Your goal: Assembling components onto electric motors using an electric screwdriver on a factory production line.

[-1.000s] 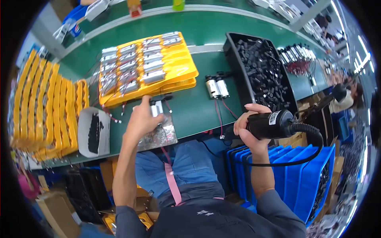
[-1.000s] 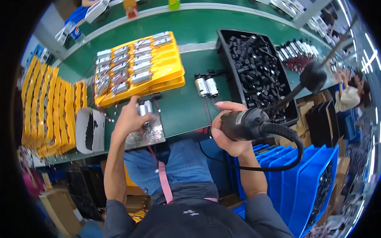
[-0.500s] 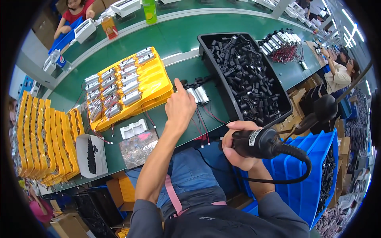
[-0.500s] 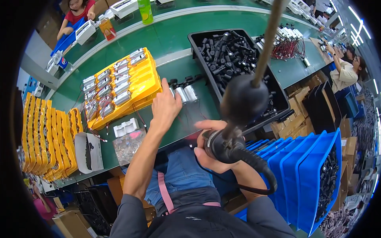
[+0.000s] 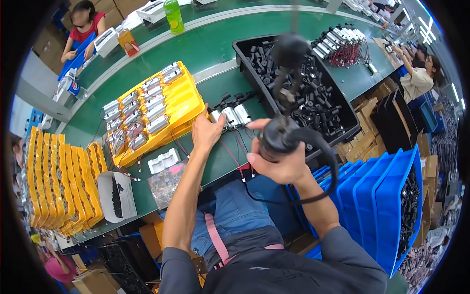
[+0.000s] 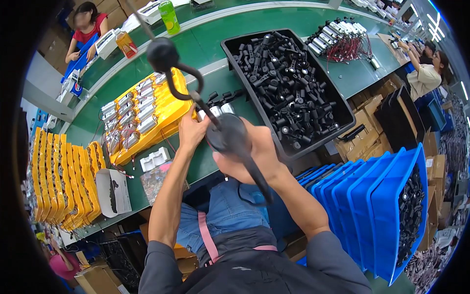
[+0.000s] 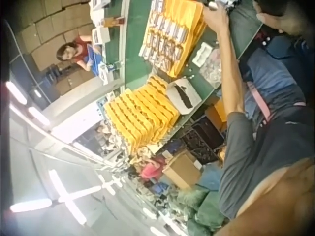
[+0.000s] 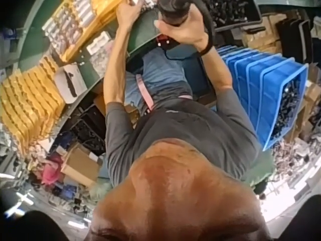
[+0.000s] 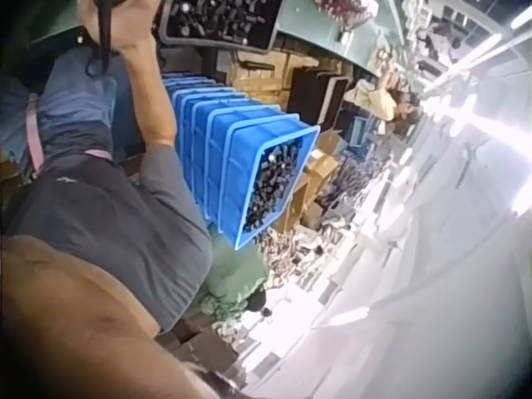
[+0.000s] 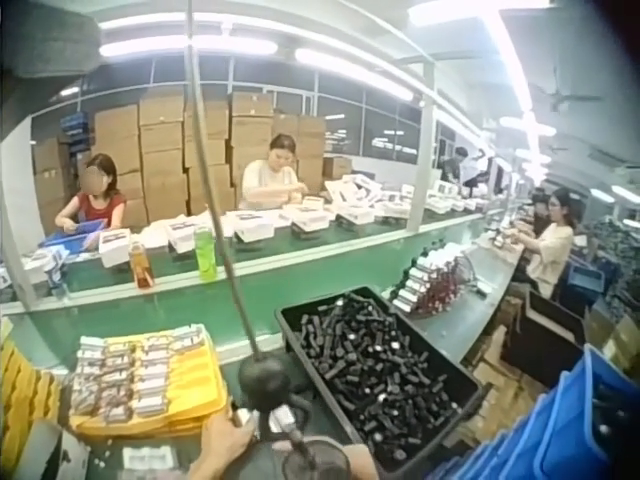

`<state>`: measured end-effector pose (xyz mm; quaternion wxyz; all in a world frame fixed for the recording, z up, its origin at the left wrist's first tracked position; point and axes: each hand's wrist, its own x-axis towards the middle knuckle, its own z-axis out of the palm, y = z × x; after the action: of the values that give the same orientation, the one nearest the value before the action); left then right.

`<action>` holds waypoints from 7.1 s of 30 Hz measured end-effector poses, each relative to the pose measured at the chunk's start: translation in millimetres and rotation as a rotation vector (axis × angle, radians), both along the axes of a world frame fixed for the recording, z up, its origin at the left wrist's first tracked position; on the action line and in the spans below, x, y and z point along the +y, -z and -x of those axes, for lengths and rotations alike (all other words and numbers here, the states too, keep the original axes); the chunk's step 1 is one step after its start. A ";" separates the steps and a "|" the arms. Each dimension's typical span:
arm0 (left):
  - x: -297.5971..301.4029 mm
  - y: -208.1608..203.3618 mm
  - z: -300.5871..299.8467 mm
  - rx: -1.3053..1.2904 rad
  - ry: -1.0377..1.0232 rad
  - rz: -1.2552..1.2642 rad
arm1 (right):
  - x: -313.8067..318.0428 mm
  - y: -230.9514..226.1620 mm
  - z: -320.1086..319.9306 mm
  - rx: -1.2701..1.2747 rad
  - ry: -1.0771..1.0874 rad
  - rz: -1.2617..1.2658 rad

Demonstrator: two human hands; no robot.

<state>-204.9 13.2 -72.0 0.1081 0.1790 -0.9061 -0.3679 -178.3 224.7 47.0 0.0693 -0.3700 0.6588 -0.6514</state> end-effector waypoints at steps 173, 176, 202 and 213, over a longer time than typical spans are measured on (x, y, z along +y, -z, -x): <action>-18.8 -71.2 -281.3 0.547 -0.398 -0.957 | -73.0 88.4 -102.8 -0.601 -0.249 -0.283; 7.5 -64.0 -276.6 0.446 -0.274 -1.135 | -80.4 64.7 -97.9 -0.594 -0.289 -0.154; 7.2 -72.3 -268.0 0.023 0.038 -1.470 | -74.1 72.6 -77.3 -0.075 -0.471 -0.129; 11.5 -58.1 -256.4 0.073 -0.076 -1.197 | -100.6 68.8 -63.3 0.016 -0.417 -0.263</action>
<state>51.4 24.7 -13.9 0.0325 0.2283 -0.5300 -0.8161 -115.0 124.1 -21.8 0.2444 -0.4909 0.6479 -0.5287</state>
